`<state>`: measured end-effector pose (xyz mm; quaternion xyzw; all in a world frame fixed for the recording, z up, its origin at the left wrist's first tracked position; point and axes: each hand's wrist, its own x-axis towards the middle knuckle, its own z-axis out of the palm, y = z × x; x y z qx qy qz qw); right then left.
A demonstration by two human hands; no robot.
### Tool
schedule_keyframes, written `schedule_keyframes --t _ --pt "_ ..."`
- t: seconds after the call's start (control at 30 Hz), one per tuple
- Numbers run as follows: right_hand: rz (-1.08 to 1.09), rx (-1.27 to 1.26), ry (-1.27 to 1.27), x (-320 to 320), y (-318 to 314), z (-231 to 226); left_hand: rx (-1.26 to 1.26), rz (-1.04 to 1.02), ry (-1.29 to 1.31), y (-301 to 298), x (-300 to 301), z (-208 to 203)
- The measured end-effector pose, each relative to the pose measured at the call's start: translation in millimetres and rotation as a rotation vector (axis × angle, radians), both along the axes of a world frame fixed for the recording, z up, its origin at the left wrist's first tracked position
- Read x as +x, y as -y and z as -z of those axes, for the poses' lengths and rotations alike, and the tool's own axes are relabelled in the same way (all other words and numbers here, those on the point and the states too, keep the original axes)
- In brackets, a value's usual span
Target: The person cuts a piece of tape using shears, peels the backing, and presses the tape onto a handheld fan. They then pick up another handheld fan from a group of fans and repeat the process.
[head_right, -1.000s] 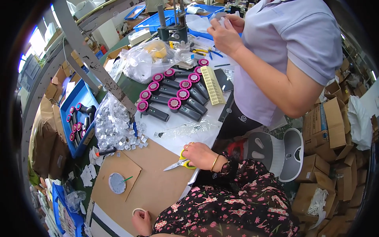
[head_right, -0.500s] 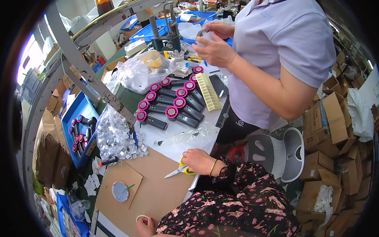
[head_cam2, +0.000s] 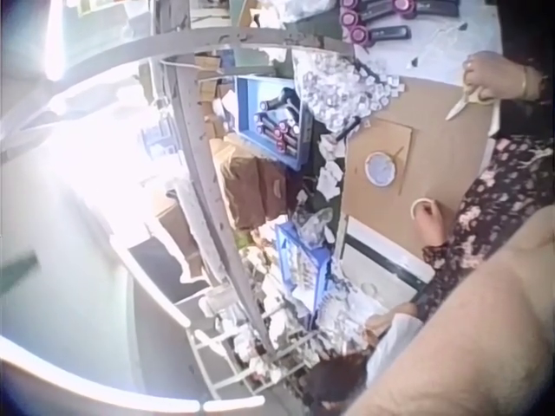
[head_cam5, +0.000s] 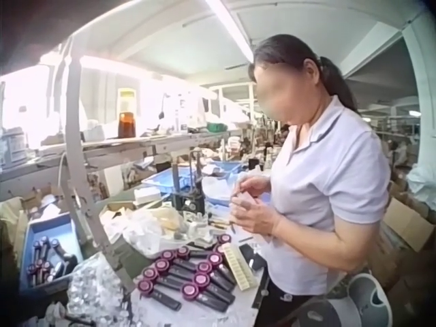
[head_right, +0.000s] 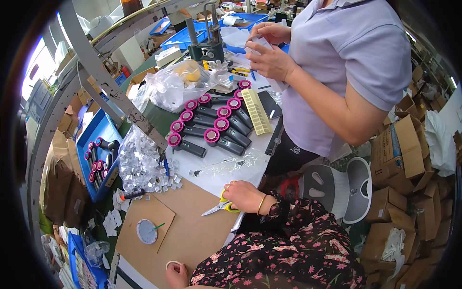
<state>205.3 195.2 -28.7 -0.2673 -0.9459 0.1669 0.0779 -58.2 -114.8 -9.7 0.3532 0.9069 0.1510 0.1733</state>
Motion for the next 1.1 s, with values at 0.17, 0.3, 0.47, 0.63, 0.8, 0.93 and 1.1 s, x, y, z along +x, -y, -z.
schedule_keyframes --t 0.17,0.3,0.47,0.63,0.8,0.93,1.1 --pt "-0.019 -0.008 -0.006 -3 -3 4 0.048 0.009 -0.022 -2 -1 2" --pt "-0.016 -0.034 -0.048 -1 -4 1 0.081 -0.008 -0.044 4 -4 11" --pt "-0.009 -0.027 -0.135 1 -6 2 0.155 -0.059 -0.056 -4 11 -15" --pt "-0.01 -0.032 -0.137 4 2 5 0.279 0.013 0.073 -5 23 -52" --pt "-0.082 -0.061 -0.134 -1 4 10 0.525 -0.173 0.467 2 35 -38" --pt "-0.023 -0.162 -0.193 1 2 -6 0.525 -0.084 0.693 -47 36 -52" --pt "0.161 -0.74 -0.374 -2 19 -5 0.691 -0.042 0.969 -101 33 -35"
